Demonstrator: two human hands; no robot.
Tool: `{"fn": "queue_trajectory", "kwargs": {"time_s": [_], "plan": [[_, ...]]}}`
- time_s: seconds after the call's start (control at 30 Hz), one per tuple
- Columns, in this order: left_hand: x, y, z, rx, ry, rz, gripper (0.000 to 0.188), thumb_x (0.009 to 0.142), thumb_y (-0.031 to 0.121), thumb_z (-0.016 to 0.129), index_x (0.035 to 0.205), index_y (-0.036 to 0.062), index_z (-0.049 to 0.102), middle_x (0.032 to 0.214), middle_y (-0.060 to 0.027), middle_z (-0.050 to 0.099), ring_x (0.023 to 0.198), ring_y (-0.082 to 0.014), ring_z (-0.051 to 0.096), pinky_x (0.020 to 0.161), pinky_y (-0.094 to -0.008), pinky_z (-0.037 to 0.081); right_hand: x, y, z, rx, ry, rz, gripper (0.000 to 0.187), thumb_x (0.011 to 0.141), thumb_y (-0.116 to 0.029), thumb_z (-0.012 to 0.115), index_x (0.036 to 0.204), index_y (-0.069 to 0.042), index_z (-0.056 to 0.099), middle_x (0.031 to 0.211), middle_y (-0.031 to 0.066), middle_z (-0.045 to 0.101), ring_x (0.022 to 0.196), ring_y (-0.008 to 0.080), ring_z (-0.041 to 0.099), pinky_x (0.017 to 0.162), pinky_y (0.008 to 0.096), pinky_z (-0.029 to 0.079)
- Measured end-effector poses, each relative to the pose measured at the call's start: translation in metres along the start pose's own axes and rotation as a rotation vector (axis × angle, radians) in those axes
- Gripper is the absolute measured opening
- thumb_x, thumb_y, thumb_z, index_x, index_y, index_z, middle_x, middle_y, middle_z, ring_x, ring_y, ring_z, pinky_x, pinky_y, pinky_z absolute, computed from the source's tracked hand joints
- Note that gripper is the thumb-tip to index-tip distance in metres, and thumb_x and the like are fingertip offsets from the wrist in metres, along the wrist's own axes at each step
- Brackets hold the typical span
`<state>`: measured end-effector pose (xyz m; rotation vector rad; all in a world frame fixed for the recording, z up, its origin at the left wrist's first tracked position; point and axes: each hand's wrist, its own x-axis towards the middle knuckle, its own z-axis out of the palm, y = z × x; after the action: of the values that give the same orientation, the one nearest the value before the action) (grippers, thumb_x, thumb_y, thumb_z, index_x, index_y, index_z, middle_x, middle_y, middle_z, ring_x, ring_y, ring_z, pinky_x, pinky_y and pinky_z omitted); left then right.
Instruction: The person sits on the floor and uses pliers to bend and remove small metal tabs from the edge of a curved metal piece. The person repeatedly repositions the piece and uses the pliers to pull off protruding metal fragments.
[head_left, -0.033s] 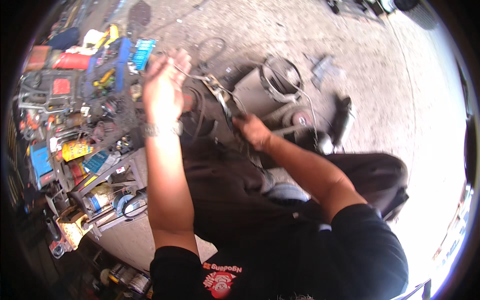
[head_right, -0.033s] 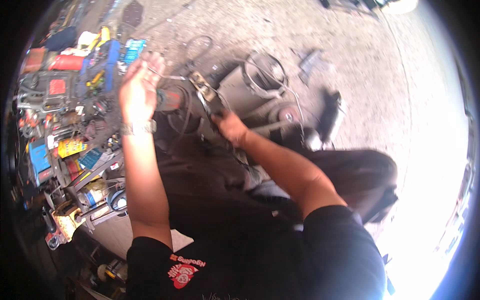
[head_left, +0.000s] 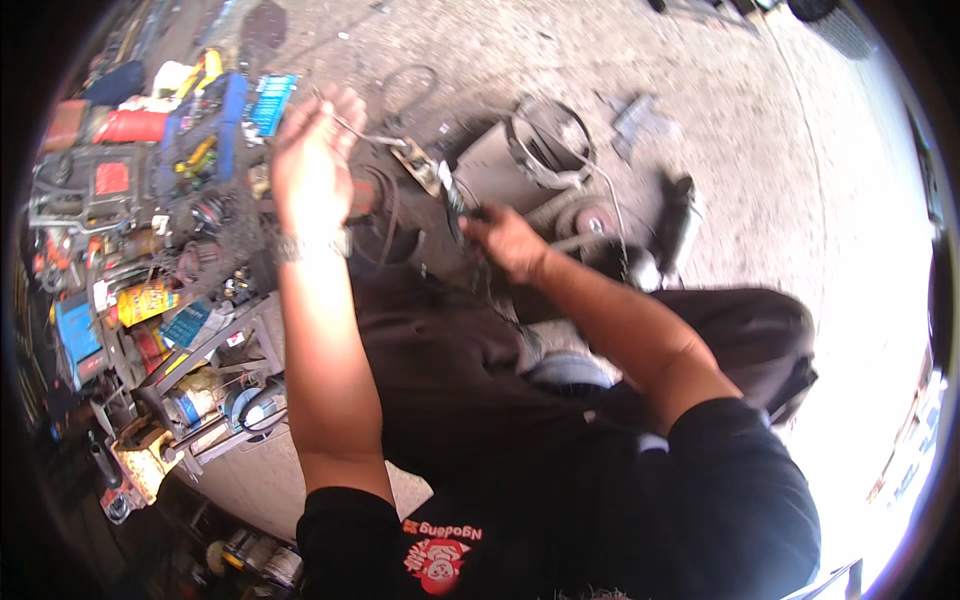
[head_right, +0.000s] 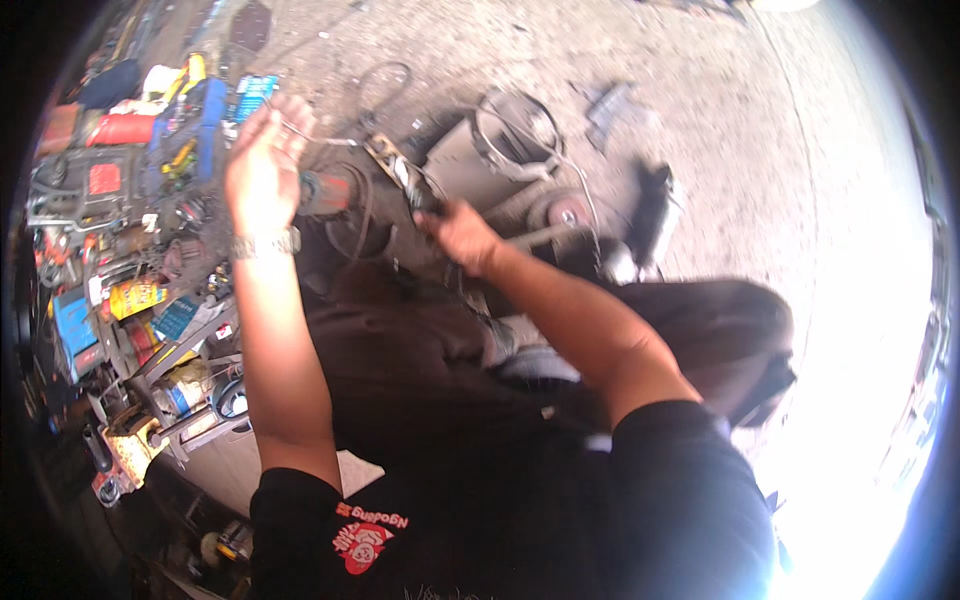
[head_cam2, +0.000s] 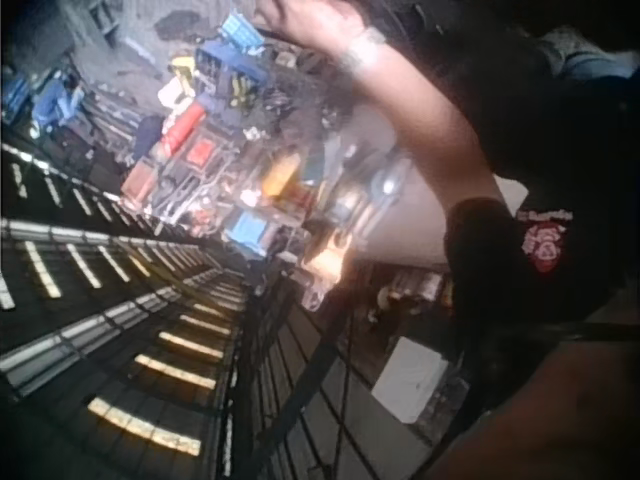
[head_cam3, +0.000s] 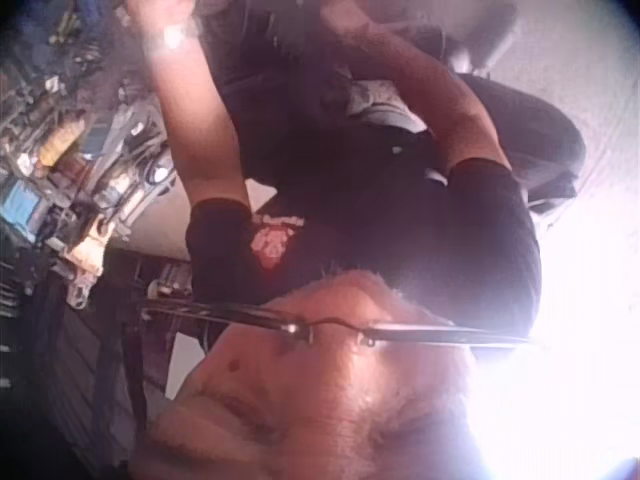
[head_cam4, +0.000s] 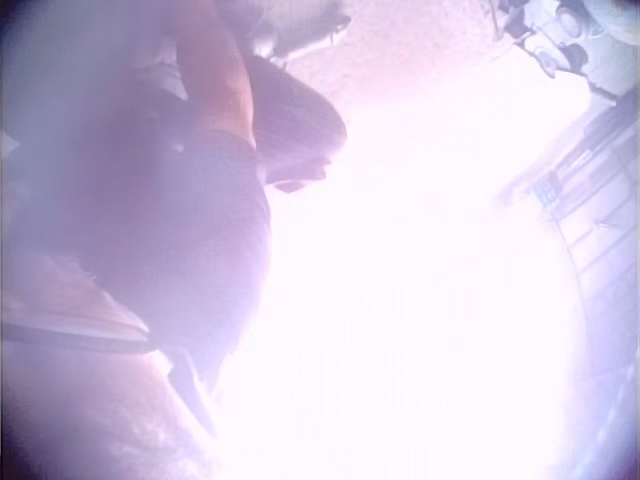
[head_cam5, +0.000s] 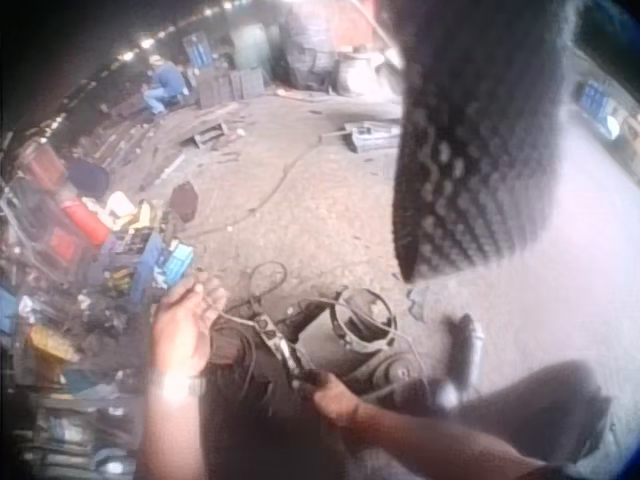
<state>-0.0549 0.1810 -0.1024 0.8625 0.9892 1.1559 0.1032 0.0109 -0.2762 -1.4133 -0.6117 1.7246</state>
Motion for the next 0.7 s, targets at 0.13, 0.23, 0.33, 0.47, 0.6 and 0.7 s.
{"fn": "queue_trajectory", "kwargs": {"time_s": [0.13,0.23,0.33,0.47,0.6,0.7], "plan": [[-0.008,-0.002,0.032,0.194,-0.011,0.129,0.021,0.099,0.001,0.057,0.117,-0.007,0.065,0.105,-0.0148,0.069,0.092,-0.0207,0.068,0.086,-0.0325,0.058,-0.032,-0.034,-0.099,-0.279,0.315,-0.077,0.041,0.082,-0.036,0.084,0.104,-0.004,0.071,0.079,0.0016,0.064,0.067,0.009,0.051,0.059,0.0296,0.042],[-0.017,-0.006,0.048,0.374,-0.086,0.177,0.025,0.1,0.0,0.055,0.122,-0.0064,0.062,0.118,-0.0147,0.068,0.096,-0.0195,0.068,0.089,-0.0328,0.057,-0.065,-0.018,-0.178,-0.196,0.803,0.085,0.034,0.088,-0.032,0.074,0.102,-0.001,0.072,0.077,0.0098,0.071,0.067,0.0222,0.066,0.068,0.0404,0.053],[-0.019,-0.014,0.06,0.412,-0.181,0.197,0.025,0.099,0.0,0.056,0.123,-0.0059,0.064,0.117,-0.0132,0.07,0.093,-0.0163,0.068,0.086,-0.0291,0.057,-0.07,0.077,-0.256,-0.131,1.037,0.159,0.021,0.091,-0.023,0.073,0.089,-0.006,0.06,0.066,0.0058,0.061,0.048,0.0181,0.055,0.044,0.0359,0.044],[-0.023,-0.025,0.07,0.585,-0.274,0.225,0.025,0.099,0.001,0.057,0.123,-0.0058,0.064,0.115,-0.0125,0.071,0.092,-0.0145,0.068,0.085,-0.0263,0.056,-0.086,0.132,-0.262,-0.369,0.971,0.372,0.038,0.088,-0.028,0.078,0.105,0.004,0.069,0.098,0.016,0.07,0.085,0.0282,0.067,0.072,0.045,0.053],[-0.032,-0.031,0.059,0.761,-0.264,0.266,0.023,0.098,0.004,0.057,0.116,-0.0021,0.07,0.101,-0.0104,0.075,0.089,-0.0139,0.07,0.082,-0.0266,0.055,-0.101,0.084,-0.202,-0.226,1.18,0.464,0.045,0.082,-0.038,0.082,0.104,0.0,0.072,0.094,0.0149,0.073,0.088,0.0298,0.07,0.074,0.0432,0.055],[-0.026,-0.032,0.054,0.856,-0.303,0.275,0.023,0.098,0.006,0.057,0.116,-0.0013,0.07,0.101,-0.0112,0.076,0.091,-0.0156,0.071,0.082,-0.0277,0.055,-0.097,0.07,-0.203,0.075,1.289,0.29,0.04,0.079,-0.031,0.086,0.098,0.002,0.072,0.086,0.0105,0.072,0.077,0.0265,0.069,0.07,0.0418,0.055]]}}
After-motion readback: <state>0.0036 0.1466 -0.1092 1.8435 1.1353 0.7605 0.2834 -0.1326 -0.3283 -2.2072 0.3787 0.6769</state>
